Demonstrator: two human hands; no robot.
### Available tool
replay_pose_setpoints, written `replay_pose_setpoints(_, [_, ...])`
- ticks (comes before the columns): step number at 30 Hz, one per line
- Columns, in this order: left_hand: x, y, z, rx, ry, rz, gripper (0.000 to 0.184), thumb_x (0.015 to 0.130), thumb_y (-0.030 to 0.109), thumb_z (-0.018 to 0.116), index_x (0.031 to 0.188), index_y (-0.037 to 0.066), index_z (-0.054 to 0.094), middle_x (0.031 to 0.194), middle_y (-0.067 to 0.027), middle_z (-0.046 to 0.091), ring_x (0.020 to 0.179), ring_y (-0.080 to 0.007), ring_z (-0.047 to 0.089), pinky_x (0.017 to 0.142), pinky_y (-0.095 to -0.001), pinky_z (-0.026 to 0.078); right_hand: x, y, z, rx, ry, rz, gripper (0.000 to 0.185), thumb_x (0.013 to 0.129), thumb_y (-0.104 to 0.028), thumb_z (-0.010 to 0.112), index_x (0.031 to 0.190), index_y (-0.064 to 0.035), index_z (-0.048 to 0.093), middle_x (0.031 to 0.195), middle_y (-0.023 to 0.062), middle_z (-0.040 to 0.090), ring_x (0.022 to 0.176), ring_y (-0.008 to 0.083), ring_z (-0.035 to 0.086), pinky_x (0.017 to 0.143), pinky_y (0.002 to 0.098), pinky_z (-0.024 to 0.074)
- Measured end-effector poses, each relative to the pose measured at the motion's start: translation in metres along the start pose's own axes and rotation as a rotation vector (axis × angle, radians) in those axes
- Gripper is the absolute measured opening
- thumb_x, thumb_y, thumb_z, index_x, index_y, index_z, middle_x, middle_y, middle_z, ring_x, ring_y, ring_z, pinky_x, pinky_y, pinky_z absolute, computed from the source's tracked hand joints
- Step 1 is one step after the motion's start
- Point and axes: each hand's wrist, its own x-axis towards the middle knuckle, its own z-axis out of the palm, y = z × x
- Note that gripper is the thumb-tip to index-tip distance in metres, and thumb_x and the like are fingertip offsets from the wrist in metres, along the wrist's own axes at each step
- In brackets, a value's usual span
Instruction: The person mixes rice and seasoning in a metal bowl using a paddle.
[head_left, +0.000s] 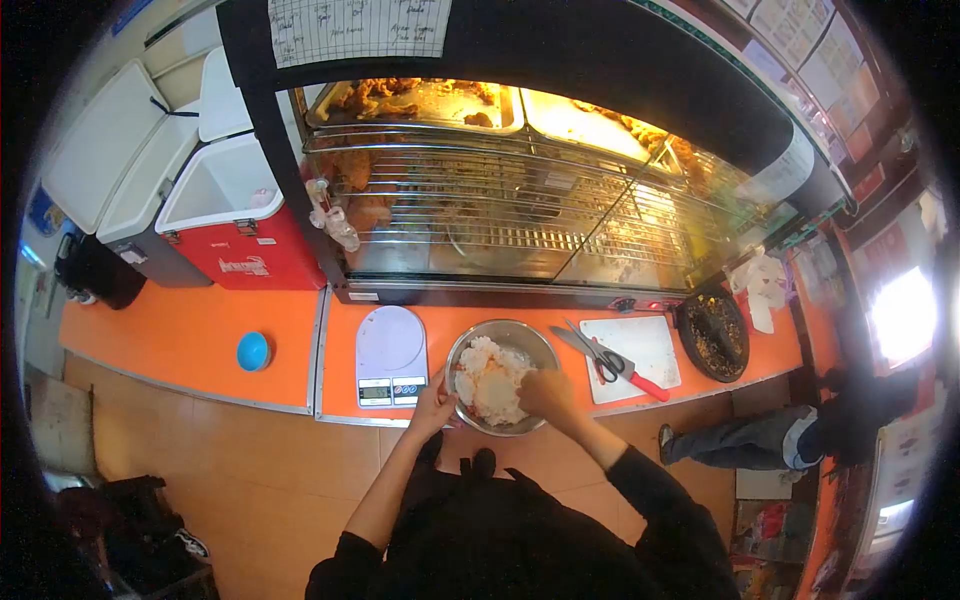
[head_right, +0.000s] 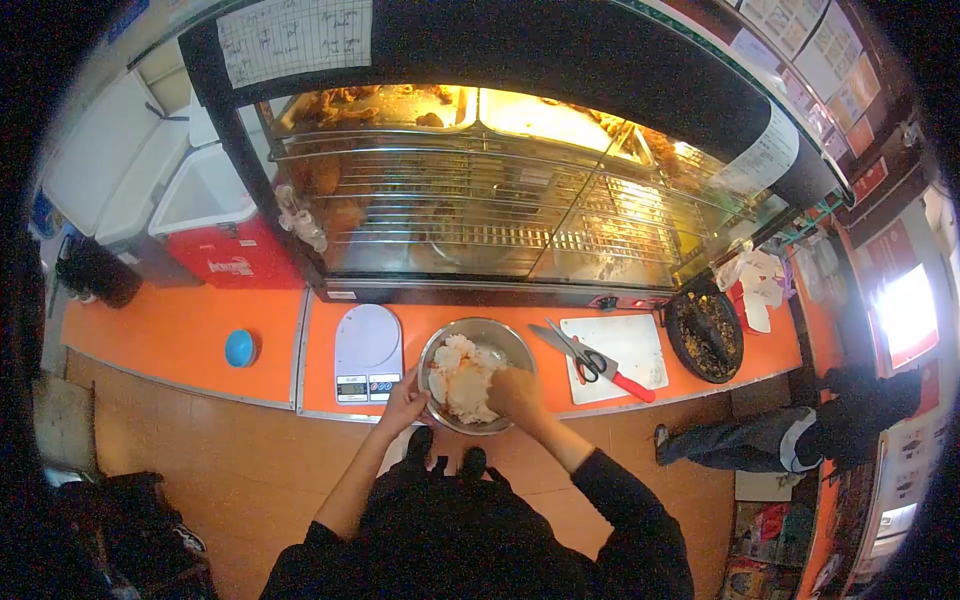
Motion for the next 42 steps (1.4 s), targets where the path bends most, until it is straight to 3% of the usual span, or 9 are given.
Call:
replay_pose_setpoints(3, [-0.003, 0.017, 0.006, -0.007, 0.022, -0.099, 0.06, 0.085, -0.002, 0.045, 0.14, 0.007, 0.021, 0.085, -0.0102, 0.059, 0.061, -0.0147, 0.061, 0.05, -0.0296, 0.057, 0.032, -0.011, 0.038, -0.101, 0.153, 0.018, 0.017, 0.071, -0.023, 0.06, 0.073, -0.0069, 0.067, 0.066, 0.014, 0.064, 0.063, 0.0284, 0.064, 0.056, 0.038, 0.0505])
replay_pose_setpoints(10, [-0.001, 0.017, 0.008, 0.232, 0.069, 0.026, 0.059, 0.084, -0.004, 0.043, 0.138, 0.007, 0.024, 0.079, -0.0116, 0.062, 0.053, -0.0181, 0.061, 0.048, -0.0313, 0.057, 0.029, 0.007, -0.014, -0.026, 0.221, 0.054, 0.014, 0.066, -0.017, 0.061, 0.072, -0.0055, 0.066, 0.066, 0.0137, 0.064, 0.06, 0.0278, 0.064, 0.053, 0.037, 0.0502])
replay_pose_setpoints(14, [0.003, 0.0, 0.003, 0.33, 0.065, 0.077, 0.06, 0.082, -0.004, 0.044, 0.138, 0.007, 0.023, 0.084, -0.0148, 0.062, 0.057, -0.0207, 0.064, 0.048, -0.0313, 0.057, 0.022, -0.005, 0.037, -0.107, 0.387, 0.012, 0.012, 0.064, -0.017, 0.061, 0.067, -0.0058, 0.065, 0.062, 0.0153, 0.062, 0.06, 0.0299, 0.063, 0.058, 0.0378, 0.0497])
replay_pose_setpoints(18, [-0.001, 0.017, 0.008, 0.287, 0.052, 0.121, 0.063, 0.081, -0.004, 0.045, 0.138, 0.007, 0.022, 0.09, -0.0169, 0.061, 0.059, -0.022, 0.064, 0.048, -0.0318, 0.057, 0.043, -0.012, 0.06, -0.003, 0.28, 0.153, 0.015, 0.067, -0.021, 0.06, 0.066, -0.0071, 0.065, 0.069, 0.0171, 0.063, 0.064, 0.0304, 0.064, 0.061, 0.0381, 0.0497])
replay_pose_setpoints(24, [0.006, 0.006, 0.005, 0.167, 0.051, -0.001, 0.064, 0.08, -0.005, 0.045, 0.138, 0.007, 0.023, 0.097, -0.0176, 0.059, 0.063, -0.0245, 0.065, 0.049, -0.0324, 0.058, -0.008, 0.007, -0.014, 0.055, 0.266, 0.191, 0.011, 0.073, -0.012, 0.057, 0.072, -0.0049, 0.065, 0.071, 0.0151, 0.064, 0.065, 0.0294, 0.065, 0.056, 0.0387, 0.0509])
replay_pose_setpoints(29, [0.015, 0.037, -0.006, 0.099, -0.073, -0.114, 0.059, 0.076, -0.006, 0.045, 0.132, 0.005, 0.033, 0.094, -0.0178, 0.06, 0.061, -0.0241, 0.065, 0.05, -0.0318, 0.058, 0.028, 0.041, 0.037, 0.003, 0.21, 0.223, 0.014, 0.076, -0.014, 0.055, 0.073, -0.0043, 0.064, 0.068, 0.0164, 0.063, 0.061, 0.0321, 0.063, 0.055, 0.0404, 0.0502])
replay_pose_setpoints(34, [0.05, 0.05, -0.038, 0.312, -0.313, -0.243, 0.052, 0.074, -0.005, 0.048, 0.125, 0.005, 0.042, 0.083, -0.0126, 0.06, 0.066, -0.0231, 0.065, 0.05, -0.0319, 0.058, 0.064, 0.061, 0.043, 0.285, 0.242, -0.275, 0.018, 0.078, -0.026, 0.056, 0.083, -0.0106, 0.064, 0.063, 0.017, 0.06, 0.061, 0.034, 0.06, 0.056, 0.0444, 0.0461])
replay_pose_setpoints(38, [0.058, 0.049, -0.038, 0.334, -0.162, -0.239, 0.042, 0.076, -0.002, 0.05, 0.118, 0.004, 0.049, 0.072, -0.0085, 0.06, 0.061, -0.0195, 0.063, 0.049, -0.0307, 0.055, 0.05, 0.043, 0.025, 0.187, 0.17, -0.344, 0.021, 0.079, -0.025, 0.056, 0.091, -0.0091, 0.061, 0.064, 0.0177, 0.058, 0.061, 0.0348, 0.06, 0.055, 0.0451, 0.0462])
replay_pose_setpoints(42, [0.057, 0.02, -0.037, 0.444, 0.06, -0.153, 0.034, 0.076, 0.001, 0.055, 0.11, 0.003, 0.055, 0.07, -0.0101, 0.059, 0.056, -0.0183, 0.061, 0.046, -0.0314, 0.05, 0.008, 0.047, 0.047, 0.017, 0.083, -0.364, 0.04, 0.076, -0.018, 0.056, 0.115, -0.0093, 0.052, 0.084, 0.0172, 0.059, 0.064, 0.0348, 0.061, 0.055, 0.0427, 0.049])
